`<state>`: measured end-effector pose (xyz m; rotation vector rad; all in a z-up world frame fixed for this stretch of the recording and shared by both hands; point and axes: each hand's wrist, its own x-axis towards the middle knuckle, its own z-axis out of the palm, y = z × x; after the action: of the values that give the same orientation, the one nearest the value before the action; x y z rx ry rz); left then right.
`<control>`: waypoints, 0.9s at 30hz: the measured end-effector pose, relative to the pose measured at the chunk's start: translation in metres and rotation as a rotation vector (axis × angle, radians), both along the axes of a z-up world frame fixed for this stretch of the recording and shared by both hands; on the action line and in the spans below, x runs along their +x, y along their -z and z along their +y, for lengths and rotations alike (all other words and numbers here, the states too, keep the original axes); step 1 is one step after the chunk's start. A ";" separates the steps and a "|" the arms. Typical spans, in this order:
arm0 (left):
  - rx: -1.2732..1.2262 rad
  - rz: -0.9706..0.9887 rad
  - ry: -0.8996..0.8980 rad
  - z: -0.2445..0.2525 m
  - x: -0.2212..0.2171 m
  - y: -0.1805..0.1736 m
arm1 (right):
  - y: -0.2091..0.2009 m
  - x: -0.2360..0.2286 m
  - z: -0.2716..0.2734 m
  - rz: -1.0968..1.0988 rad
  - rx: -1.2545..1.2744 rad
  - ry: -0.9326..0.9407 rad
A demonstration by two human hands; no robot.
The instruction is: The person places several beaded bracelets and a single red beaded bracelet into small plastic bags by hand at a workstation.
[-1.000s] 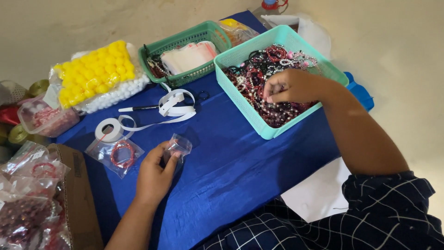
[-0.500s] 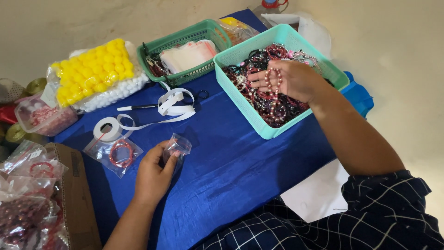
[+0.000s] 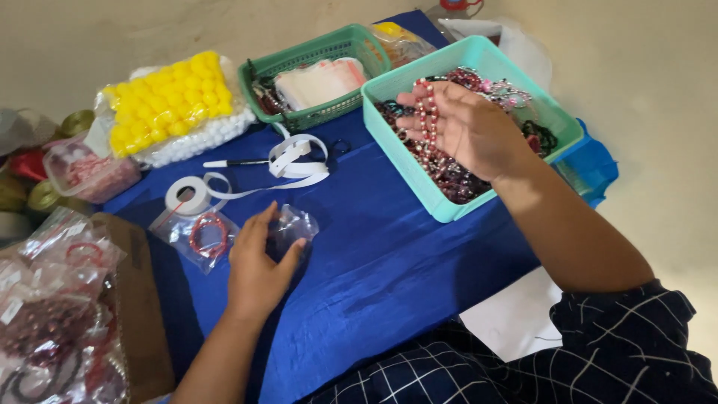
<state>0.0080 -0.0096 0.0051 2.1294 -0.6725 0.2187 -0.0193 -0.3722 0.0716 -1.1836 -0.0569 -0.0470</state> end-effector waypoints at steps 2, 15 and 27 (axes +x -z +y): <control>-0.025 -0.063 -0.006 0.002 0.001 0.002 | 0.000 0.000 0.015 -0.052 -0.023 -0.029; -0.383 0.177 0.285 0.024 -0.012 0.023 | 0.020 0.022 0.133 -0.096 0.062 -0.154; -1.110 1.094 0.338 0.012 0.010 0.039 | 0.037 -0.014 0.191 -0.448 -0.598 -0.432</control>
<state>0.0181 0.0027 -0.0340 0.8006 -0.1285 -0.6044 -0.0335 -0.1809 0.0350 -1.7139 -0.7625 0.0941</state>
